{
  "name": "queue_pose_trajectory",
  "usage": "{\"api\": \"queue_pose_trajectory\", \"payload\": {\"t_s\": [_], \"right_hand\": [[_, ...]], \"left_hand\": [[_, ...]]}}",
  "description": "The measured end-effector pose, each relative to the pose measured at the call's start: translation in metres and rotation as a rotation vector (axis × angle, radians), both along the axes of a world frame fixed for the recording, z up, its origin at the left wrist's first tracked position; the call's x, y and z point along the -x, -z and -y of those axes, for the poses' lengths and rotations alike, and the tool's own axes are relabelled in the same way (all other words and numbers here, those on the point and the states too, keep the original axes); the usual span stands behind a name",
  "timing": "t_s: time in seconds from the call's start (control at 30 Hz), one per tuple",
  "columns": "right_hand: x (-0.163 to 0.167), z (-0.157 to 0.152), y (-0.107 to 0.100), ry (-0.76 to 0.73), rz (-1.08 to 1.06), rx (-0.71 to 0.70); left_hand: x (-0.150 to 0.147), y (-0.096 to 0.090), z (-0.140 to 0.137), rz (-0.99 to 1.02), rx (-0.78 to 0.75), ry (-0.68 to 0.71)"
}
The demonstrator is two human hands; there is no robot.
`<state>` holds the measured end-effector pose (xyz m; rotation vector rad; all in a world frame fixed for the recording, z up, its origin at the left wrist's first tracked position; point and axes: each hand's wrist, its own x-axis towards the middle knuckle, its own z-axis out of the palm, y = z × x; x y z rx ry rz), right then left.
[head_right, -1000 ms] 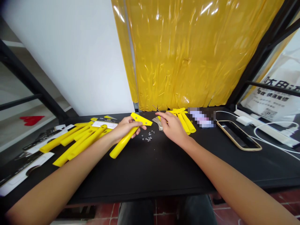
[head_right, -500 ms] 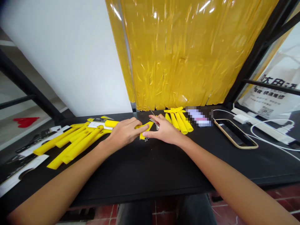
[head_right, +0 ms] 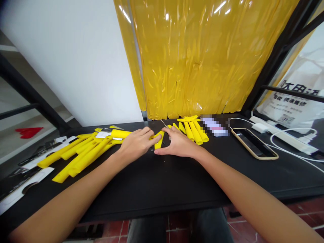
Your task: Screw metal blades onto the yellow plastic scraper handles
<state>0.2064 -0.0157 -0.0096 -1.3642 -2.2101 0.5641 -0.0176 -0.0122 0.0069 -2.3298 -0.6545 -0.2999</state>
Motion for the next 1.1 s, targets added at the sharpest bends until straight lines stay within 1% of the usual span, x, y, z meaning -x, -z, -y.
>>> {"api": "queue_pose_trajectory", "payload": {"t_s": [0.17,0.23,0.37,0.57,0.77,0.97,1.1], "right_hand": [[-0.004,-0.007,0.003,-0.08,-0.087,0.068],[-0.004,-0.007,0.004,-0.074,-0.07,0.044],[-0.001,-0.002,0.005,-0.015,0.006,-0.029],[0.0,0.002,0.002,-0.012,0.038,-0.018],[0.0,0.0,0.003,-0.008,0.039,0.018],[0.001,-0.003,0.005,-0.046,0.02,0.033],[0.002,-0.005,0.007,-0.048,0.004,0.044]], "left_hand": [[0.0,0.002,0.0,-0.001,-0.009,0.039],[-0.002,0.003,0.0,-0.01,-0.027,0.05],[-0.003,0.005,-0.001,-0.03,-0.043,0.049],[-0.003,0.004,0.0,-0.033,-0.025,0.035],[-0.004,0.005,0.0,-0.037,0.016,0.034],[-0.002,0.011,-0.004,0.036,0.036,0.031],[-0.001,0.011,-0.004,0.038,0.05,0.028]]}}
